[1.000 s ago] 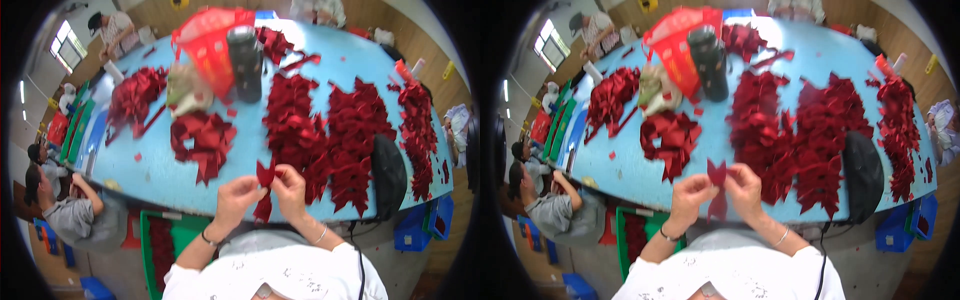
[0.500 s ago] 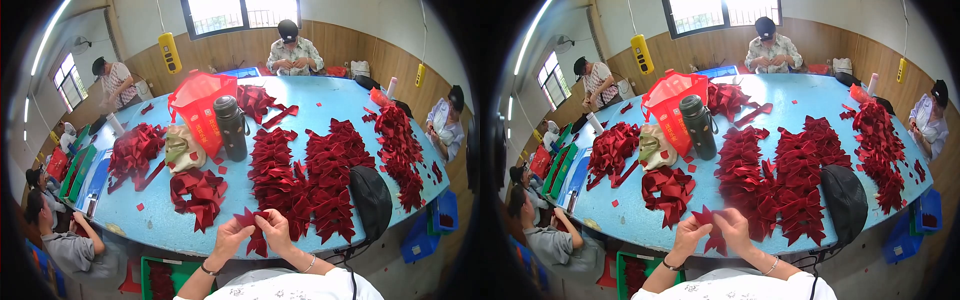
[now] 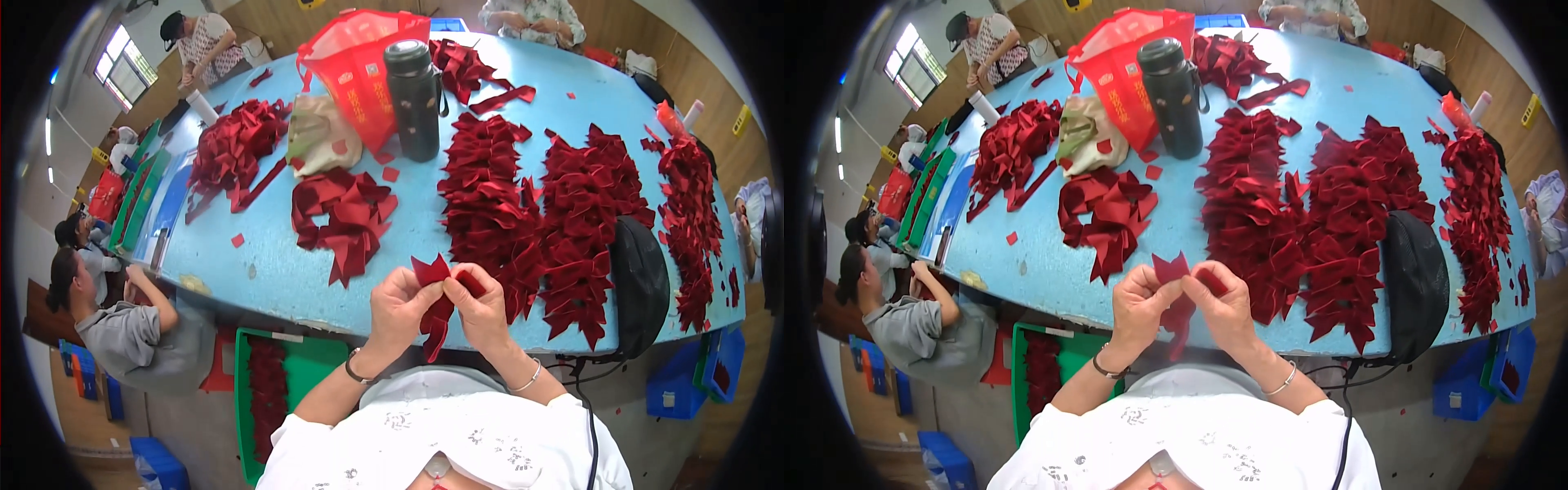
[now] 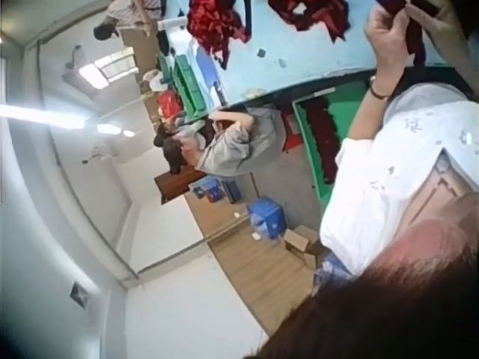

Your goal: The recorder is assembling decorative bows from red fabric ribbons by folding and securing them manually.

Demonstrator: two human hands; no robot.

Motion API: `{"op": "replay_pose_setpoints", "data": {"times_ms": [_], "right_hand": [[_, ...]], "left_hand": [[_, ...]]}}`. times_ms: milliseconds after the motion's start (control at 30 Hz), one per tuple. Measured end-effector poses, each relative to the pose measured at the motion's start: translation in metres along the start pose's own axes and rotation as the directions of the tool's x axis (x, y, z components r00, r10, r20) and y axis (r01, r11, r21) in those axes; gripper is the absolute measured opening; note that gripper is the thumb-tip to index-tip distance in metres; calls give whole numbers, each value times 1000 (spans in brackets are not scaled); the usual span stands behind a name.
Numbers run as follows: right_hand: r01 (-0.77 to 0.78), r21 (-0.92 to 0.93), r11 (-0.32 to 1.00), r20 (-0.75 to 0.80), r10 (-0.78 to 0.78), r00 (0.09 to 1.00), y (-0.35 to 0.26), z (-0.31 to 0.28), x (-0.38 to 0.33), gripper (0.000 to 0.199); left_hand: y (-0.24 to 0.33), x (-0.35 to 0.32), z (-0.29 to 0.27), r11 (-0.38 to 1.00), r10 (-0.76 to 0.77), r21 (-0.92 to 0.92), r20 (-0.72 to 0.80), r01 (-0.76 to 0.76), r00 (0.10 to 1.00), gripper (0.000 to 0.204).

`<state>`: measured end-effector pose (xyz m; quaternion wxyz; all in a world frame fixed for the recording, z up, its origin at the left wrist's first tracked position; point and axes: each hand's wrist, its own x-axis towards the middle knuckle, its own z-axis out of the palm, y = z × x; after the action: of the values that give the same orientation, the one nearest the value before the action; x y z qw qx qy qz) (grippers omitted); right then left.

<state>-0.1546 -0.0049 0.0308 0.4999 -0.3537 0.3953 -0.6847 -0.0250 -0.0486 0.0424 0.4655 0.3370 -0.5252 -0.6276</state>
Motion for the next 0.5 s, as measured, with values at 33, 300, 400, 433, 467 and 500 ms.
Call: {"op": "replay_pose_setpoints", "data": {"times_ms": [33,300,400,433,467,500], "right_hand": [[-17,3,1000,-4,17,1000,4,0,-1,8],[286,-385,878,-115,-353,929,21,8,-5,14],[353,-446,822,-33,-409,912,24,2,0,12],[347,-447,825,-36,-404,914,25,1,1,12],[323,-408,854,-30,-366,930,22,0,1,12],[298,-369,880,-23,-329,944,20,-1,3,11]], "left_hand": [[-1,0,2,999,37,12,-18,-37,999,14],[-17,-12,5,891,202,427,-75,-151,976,15],[-12,-9,2,930,94,363,-60,-66,994,14],[-7,-6,-1,982,-37,184,-29,41,999,14],[-5,-3,-4,987,-159,2,24,159,987,15],[-2,0,-7,986,-164,2,25,164,986,15]]}}
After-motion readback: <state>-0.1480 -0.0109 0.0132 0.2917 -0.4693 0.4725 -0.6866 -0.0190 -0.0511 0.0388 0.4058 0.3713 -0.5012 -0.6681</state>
